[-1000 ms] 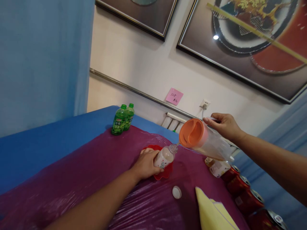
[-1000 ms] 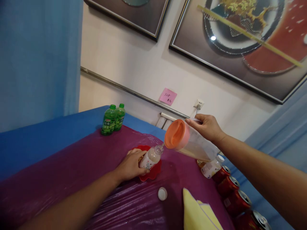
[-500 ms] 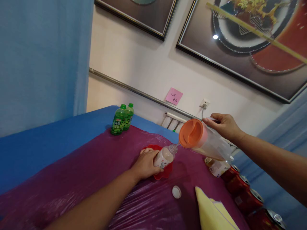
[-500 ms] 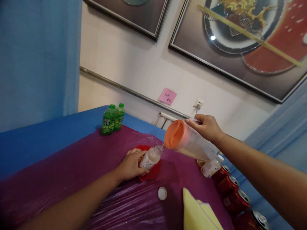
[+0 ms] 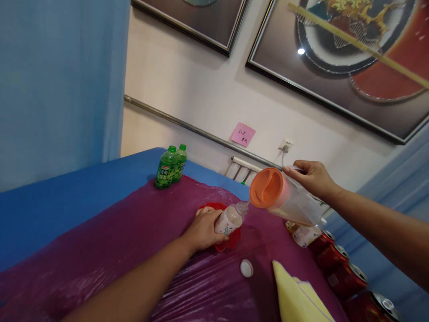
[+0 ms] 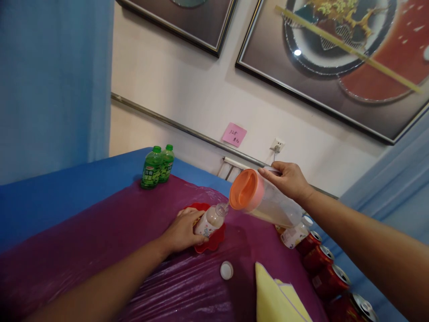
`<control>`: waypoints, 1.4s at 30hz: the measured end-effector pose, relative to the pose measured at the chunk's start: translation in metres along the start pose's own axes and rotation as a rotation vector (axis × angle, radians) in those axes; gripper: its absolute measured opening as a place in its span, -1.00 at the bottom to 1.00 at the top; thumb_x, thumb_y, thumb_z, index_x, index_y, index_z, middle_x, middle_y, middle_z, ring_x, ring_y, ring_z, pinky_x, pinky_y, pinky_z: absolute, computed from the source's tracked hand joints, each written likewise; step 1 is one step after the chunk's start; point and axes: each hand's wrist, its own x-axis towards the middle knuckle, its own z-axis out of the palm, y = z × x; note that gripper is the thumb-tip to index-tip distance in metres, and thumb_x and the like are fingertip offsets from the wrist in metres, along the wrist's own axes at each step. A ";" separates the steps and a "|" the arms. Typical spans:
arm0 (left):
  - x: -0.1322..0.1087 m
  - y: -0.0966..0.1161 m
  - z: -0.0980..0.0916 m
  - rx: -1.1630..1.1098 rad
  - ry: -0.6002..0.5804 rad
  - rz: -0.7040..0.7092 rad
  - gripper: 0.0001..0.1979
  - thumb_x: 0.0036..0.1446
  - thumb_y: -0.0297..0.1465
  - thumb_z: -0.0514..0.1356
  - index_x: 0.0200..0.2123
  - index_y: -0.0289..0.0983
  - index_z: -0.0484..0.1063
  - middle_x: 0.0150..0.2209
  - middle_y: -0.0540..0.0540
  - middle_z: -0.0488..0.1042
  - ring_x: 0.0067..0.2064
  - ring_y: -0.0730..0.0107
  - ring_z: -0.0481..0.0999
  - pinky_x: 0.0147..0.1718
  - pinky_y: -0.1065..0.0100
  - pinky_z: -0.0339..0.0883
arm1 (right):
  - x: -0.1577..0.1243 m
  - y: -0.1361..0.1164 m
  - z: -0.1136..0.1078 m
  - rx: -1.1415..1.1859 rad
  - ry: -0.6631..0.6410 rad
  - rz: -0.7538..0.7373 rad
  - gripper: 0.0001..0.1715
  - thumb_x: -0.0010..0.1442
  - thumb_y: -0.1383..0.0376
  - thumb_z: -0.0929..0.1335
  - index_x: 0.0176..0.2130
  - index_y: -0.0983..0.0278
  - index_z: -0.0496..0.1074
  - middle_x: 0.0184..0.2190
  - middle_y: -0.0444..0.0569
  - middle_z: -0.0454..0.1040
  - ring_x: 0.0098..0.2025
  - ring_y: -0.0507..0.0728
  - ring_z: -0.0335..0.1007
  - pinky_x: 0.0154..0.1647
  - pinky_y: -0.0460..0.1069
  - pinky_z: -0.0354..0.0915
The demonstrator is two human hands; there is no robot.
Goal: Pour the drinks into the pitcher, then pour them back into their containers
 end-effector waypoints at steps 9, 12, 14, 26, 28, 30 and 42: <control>-0.001 -0.001 0.001 0.005 0.002 0.014 -0.42 -0.16 -0.10 0.47 -0.03 -0.15 0.55 -0.10 -0.08 0.57 0.04 -0.03 0.47 0.06 0.10 0.24 | 0.002 -0.002 0.000 -0.012 0.007 -0.013 -0.21 0.07 -0.36 0.38 -0.62 0.17 0.07 -0.62 -0.21 -0.03 -0.54 0.00 -0.10 -0.56 -0.04 -0.10; -0.001 0.000 0.001 0.007 0.009 0.016 -0.42 -0.16 -0.09 0.46 -0.03 -0.14 0.55 -0.08 -0.08 0.57 0.05 -0.03 0.47 0.07 0.10 0.24 | 0.002 -0.002 0.000 -0.008 0.001 -0.013 -0.21 0.06 -0.37 0.38 -0.62 0.17 0.07 -0.62 -0.21 -0.03 -0.54 0.00 -0.10 -0.57 -0.04 -0.11; -0.001 0.000 0.001 0.002 0.012 0.016 -0.42 -0.16 -0.10 0.46 -0.03 -0.14 0.55 -0.07 -0.09 0.57 0.06 -0.03 0.46 0.08 0.10 0.23 | 0.002 -0.002 0.000 0.000 -0.002 -0.011 -0.21 0.06 -0.37 0.38 -0.62 0.17 0.07 -0.62 -0.22 -0.03 -0.54 -0.01 -0.10 -0.57 -0.04 -0.11; -0.002 0.001 0.000 -0.031 0.036 0.030 -0.43 -0.16 -0.15 0.48 -0.03 -0.14 0.57 -0.12 -0.08 0.56 0.03 -0.02 0.46 0.07 0.08 0.23 | 0.000 0.003 0.005 0.016 0.013 -0.015 -0.23 0.08 -0.32 0.38 -0.62 0.17 0.07 -0.61 -0.23 -0.05 -0.54 -0.01 -0.12 -0.56 -0.04 -0.13; -0.001 0.001 0.000 -0.029 0.037 0.021 -0.43 -0.17 -0.15 0.48 -0.03 -0.15 0.57 -0.13 -0.08 0.56 0.02 -0.02 0.47 0.07 0.09 0.24 | -0.001 0.005 0.008 0.034 0.026 -0.006 -0.23 0.08 -0.31 0.39 -0.62 0.17 0.06 -0.61 -0.23 -0.05 -0.54 -0.02 -0.12 -0.56 -0.05 -0.14; -0.001 0.000 0.000 -0.026 0.038 0.016 -0.42 -0.17 -0.15 0.48 -0.03 -0.14 0.57 -0.13 -0.08 0.56 0.02 -0.03 0.47 0.07 0.08 0.24 | -0.003 0.009 0.012 0.068 0.046 0.010 -0.23 0.08 -0.30 0.40 -0.62 0.18 0.06 -0.62 -0.24 -0.06 -0.54 -0.02 -0.13 -0.56 -0.05 -0.14; 0.001 -0.002 0.002 -0.019 0.091 -0.040 -0.41 -0.16 -0.21 0.47 0.02 -0.15 0.56 -0.02 -0.13 0.57 0.06 -0.04 0.48 0.10 0.08 0.28 | -0.044 0.089 0.077 0.615 0.417 0.307 -0.32 0.05 -0.25 0.46 -0.58 0.17 0.19 -0.70 -0.27 0.12 -0.64 -0.03 0.00 -0.64 -0.08 0.01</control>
